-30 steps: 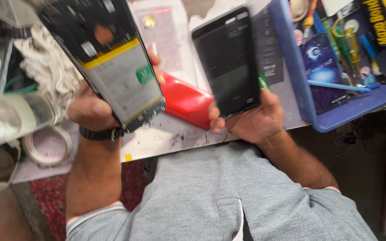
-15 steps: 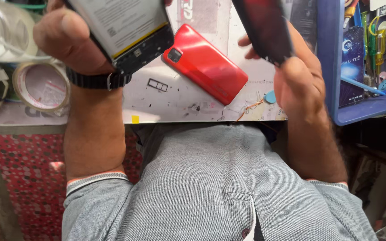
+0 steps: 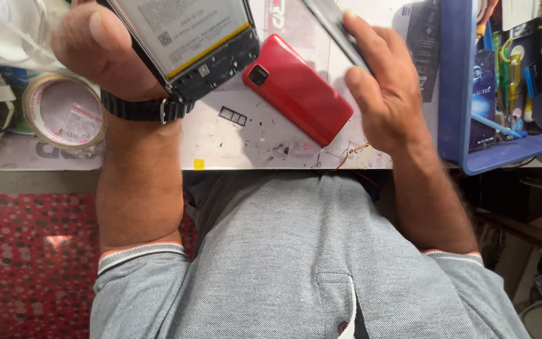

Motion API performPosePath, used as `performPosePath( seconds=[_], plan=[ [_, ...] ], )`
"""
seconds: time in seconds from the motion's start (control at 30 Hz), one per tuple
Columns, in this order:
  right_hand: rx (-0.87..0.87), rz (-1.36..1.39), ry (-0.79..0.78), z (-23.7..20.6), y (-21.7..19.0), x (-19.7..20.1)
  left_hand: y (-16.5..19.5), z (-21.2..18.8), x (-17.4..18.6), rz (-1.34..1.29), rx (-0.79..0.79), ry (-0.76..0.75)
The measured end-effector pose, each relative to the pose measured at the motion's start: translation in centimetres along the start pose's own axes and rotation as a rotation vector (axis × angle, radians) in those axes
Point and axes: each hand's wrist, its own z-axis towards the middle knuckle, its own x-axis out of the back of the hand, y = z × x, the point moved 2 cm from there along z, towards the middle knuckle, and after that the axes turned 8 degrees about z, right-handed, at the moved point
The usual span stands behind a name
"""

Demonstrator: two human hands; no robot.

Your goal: The person compares a black smartphone back cover with a red one, then fits the black cover onto a disassembled phone chassis. They press the edges to secure it, turn the phone over to check the screen, and briefly open the camera app. The person then removes the back cover again and holds the phone chassis and cover separately.

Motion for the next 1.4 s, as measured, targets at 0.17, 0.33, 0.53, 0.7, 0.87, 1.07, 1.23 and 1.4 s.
performPosePath(
  seconds=[0.17, 0.33, 0.53, 0.7, 0.87, 1.07, 1.23, 1.4],
  plan=[
    [-0.223, 0.57, 0.059, -3.1, 2.5, 1.6, -0.1, 1.4, -2.1, -0.02, 0.116, -0.023],
    [-0.426, 1.217, 0.015, -5.5, 4.4, 2.5, -1.6, 2.7, -3.7, -0.006, 0.155, 0.073],
    [-0.474, 1.554, -0.107, -6.7, 6.1, 3.1, -3.0, 3.3, -4.3, -0.02, 0.311, 0.126],
    [-0.502, 1.635, -0.058, -7.1, 6.8, 3.2, -3.5, 3.5, -3.9, -0.011, 0.337, 0.115],
    [-0.523, 1.665, -0.057, -6.9, 7.6, 3.4, -3.7, 3.7, -3.2, 0.008, 0.349, 0.148],
    [-0.535, 1.694, -0.043, -6.6, 8.2, 3.1, -3.8, 3.8, -3.3, -0.016, 0.335, 0.134],
    [-0.54, 1.747, -0.069, -6.5, 8.2, 2.7, -4.0, 3.9, -3.3, -0.047, 0.33, 0.105],
    [-0.559, 1.76, -0.076, -6.7, 8.4, 2.4, -4.0, 3.8, -3.3, -0.066, 0.348, 0.092]
  ],
)
